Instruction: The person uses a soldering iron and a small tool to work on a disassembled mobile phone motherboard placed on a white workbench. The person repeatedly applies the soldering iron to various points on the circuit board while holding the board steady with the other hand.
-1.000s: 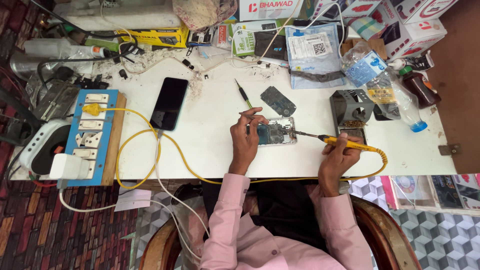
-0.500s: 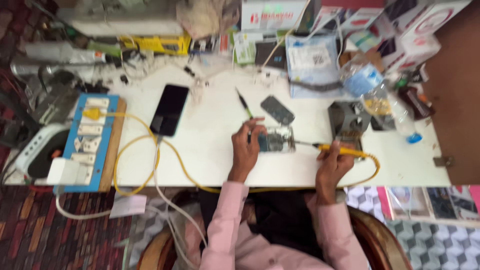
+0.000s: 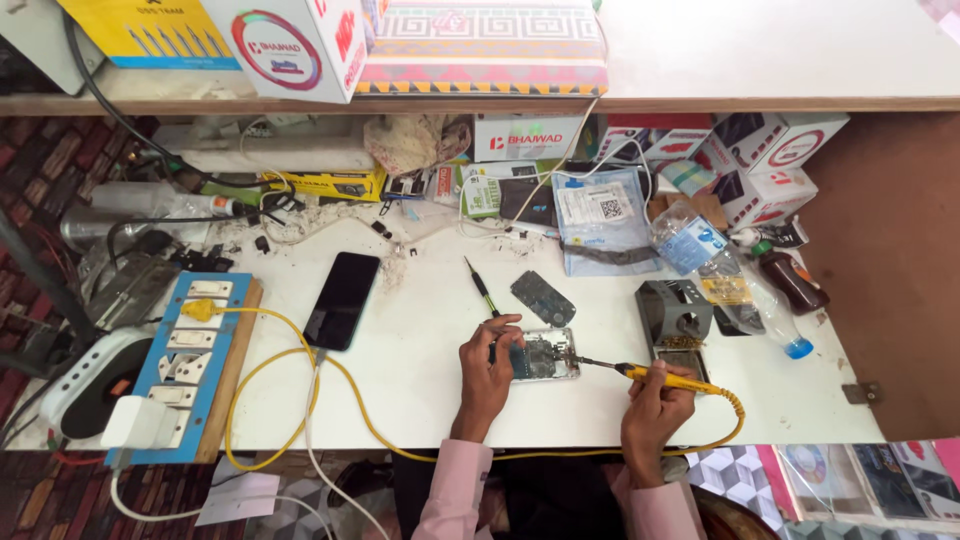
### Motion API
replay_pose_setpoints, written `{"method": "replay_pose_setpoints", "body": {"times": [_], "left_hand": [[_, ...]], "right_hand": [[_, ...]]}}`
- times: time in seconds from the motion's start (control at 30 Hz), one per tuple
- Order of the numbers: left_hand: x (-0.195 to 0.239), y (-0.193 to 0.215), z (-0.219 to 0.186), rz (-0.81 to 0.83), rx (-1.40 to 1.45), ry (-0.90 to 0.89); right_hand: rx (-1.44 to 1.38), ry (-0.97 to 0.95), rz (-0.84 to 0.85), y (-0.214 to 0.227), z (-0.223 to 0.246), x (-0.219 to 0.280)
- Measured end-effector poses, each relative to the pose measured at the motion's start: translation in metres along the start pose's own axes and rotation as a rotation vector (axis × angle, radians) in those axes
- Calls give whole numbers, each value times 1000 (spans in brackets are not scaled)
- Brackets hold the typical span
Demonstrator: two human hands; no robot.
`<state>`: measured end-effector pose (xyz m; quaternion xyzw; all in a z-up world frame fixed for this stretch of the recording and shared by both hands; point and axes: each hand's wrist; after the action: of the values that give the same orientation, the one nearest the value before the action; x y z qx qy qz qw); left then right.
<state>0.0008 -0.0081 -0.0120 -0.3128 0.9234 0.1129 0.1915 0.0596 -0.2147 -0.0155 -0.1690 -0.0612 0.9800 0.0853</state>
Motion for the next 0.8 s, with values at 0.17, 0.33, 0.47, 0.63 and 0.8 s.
{"method": "replay_pose_setpoints", "body": {"times": [0.17,0.33,0.47,0.63,0.8], "left_hand": [[1,0,-2,8,16,78],[-2,1,-8,2,39,121],[-5,2,-10,-38,24,3],[0,2,-9,-8,29,93],[-1,0,-7,-25,34,38]], "right_hand": [[0,-72,-21,1,0,0],[-56,-58,-64,2,-1,-1],[-56,-67,-146,5,-5,-6],[-69,-77,-137,8,-9,-6],[-96,-107,-137,8,-9,-7]]}}
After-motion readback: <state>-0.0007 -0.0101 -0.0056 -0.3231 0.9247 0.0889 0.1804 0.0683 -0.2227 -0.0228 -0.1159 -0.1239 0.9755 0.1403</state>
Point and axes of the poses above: each hand's wrist, its own x-axis away from the middle knuckle, its own y-axis out of the back of the hand, z = x × y, and after that the axes turned 3 degrees about -x, right-handed
